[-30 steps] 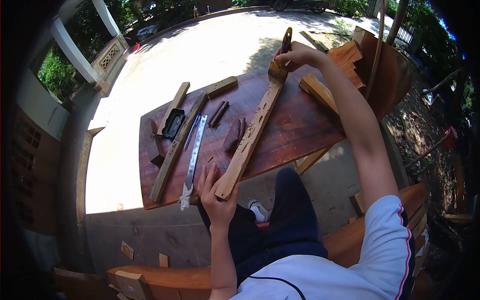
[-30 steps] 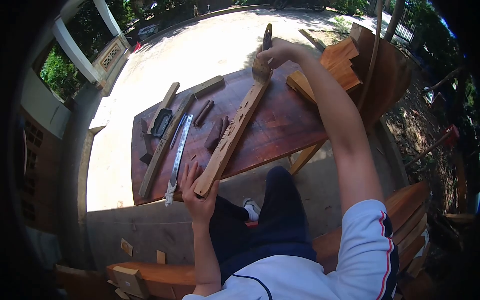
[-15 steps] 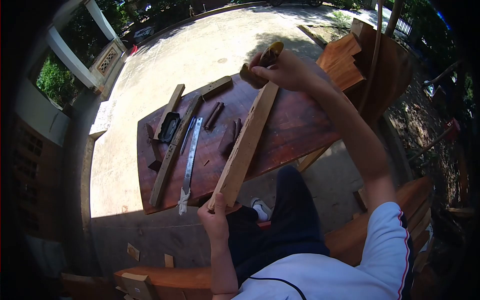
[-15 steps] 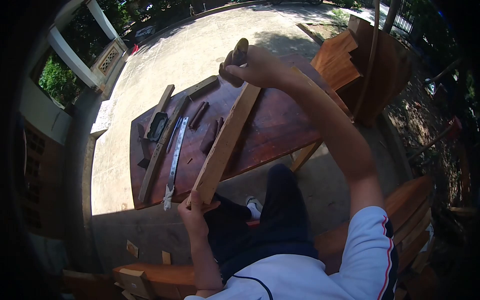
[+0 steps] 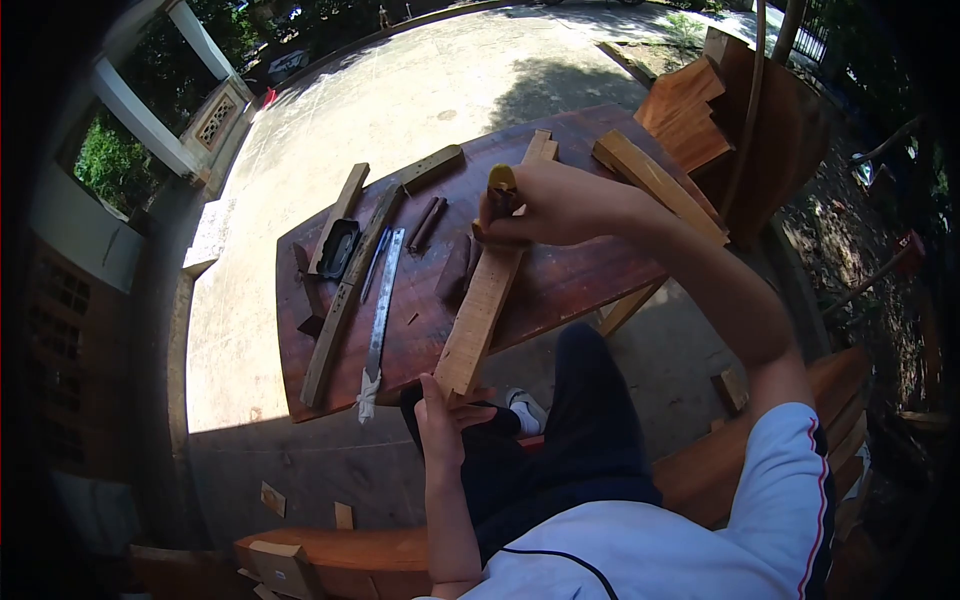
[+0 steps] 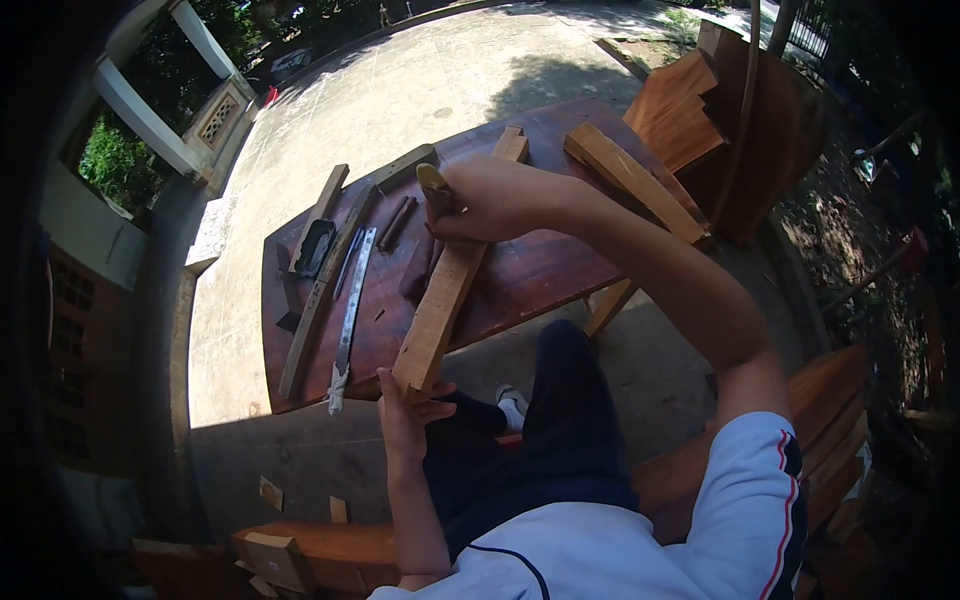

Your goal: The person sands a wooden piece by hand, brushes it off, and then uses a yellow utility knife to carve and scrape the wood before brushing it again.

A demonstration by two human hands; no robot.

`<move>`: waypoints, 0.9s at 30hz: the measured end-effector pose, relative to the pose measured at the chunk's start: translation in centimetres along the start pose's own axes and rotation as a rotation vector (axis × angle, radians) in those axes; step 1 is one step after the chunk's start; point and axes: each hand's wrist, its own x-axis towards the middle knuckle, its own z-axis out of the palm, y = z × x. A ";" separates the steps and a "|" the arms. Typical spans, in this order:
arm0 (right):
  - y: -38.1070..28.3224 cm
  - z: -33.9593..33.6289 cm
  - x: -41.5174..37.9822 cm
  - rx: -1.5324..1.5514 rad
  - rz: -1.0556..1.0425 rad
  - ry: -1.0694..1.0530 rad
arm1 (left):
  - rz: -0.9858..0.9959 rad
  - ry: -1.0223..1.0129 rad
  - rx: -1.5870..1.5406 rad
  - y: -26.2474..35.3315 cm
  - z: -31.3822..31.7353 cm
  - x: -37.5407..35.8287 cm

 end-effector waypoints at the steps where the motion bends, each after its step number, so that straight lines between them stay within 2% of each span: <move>1: -0.2 -0.4 0.5 -0.056 0.066 0.047 | -0.027 -0.024 0.033 0.1 -0.9 -0.2; 2: -0.6 -0.8 0.8 -0.117 0.130 0.097 | -0.050 -0.050 0.065 0.2 -1.6 -0.2; 3: -1.5 0.1 0.3 -0.280 0.213 0.001 | 0.017 0.063 0.338 0.3 -2.1 -0.7; 5: -4.8 3.9 -2.3 -0.396 -0.094 0.027 | 0.141 0.290 0.888 1.1 -2.7 -2.5; 7: -7.1 7.6 -3.7 -0.412 -0.259 -0.046 | 0.494 0.379 0.904 3.7 0.0 -4.2; 8: -7.5 7.4 -3.9 -0.350 -0.245 -0.054 | 0.668 0.424 0.904 4.4 1.0 -4.7; 10: -8.6 7.0 -4.3 -0.229 -0.229 -0.077 | 0.811 0.414 0.904 2.1 0.6 -2.8; 12: -7.2 5.7 -3.3 -0.312 -0.132 -0.037 | 0.942 0.401 0.927 0.4 0.0 -1.1; 14: -8.6 7.3 -3.7 -0.378 -0.132 -0.061 | 0.819 0.367 0.824 0.3 0.2 -0.9; 16: -10.8 11.2 -5.7 -0.427 -0.422 -0.021 | 0.688 0.339 0.762 -2.7 -1.6 0.2; 17: -12.1 11.6 -6.3 -0.398 -0.471 0.017 | 0.717 0.334 0.746 -2.2 -1.1 -0.1; 20: -10.4 6.7 -4.9 -0.273 -0.215 -0.107 | 0.778 0.327 0.745 0.2 0.3 -0.7; 22: -7.2 5.8 -3.3 -0.311 -0.062 -0.003 | 0.775 0.332 0.802 1.7 1.0 -0.8; 24: -9.2 7.3 -4.4 -0.308 -0.118 -0.040 | 0.744 0.321 0.747 2.0 1.1 -0.8; 26: -10.6 8.6 -5.2 -0.240 -0.263 -0.079 | 0.663 0.286 0.641 1.7 0.8 -0.8; 27: -10.9 8.9 -5.3 -0.206 -0.336 -0.096 | 0.699 0.296 0.684 1.6 0.8 -0.7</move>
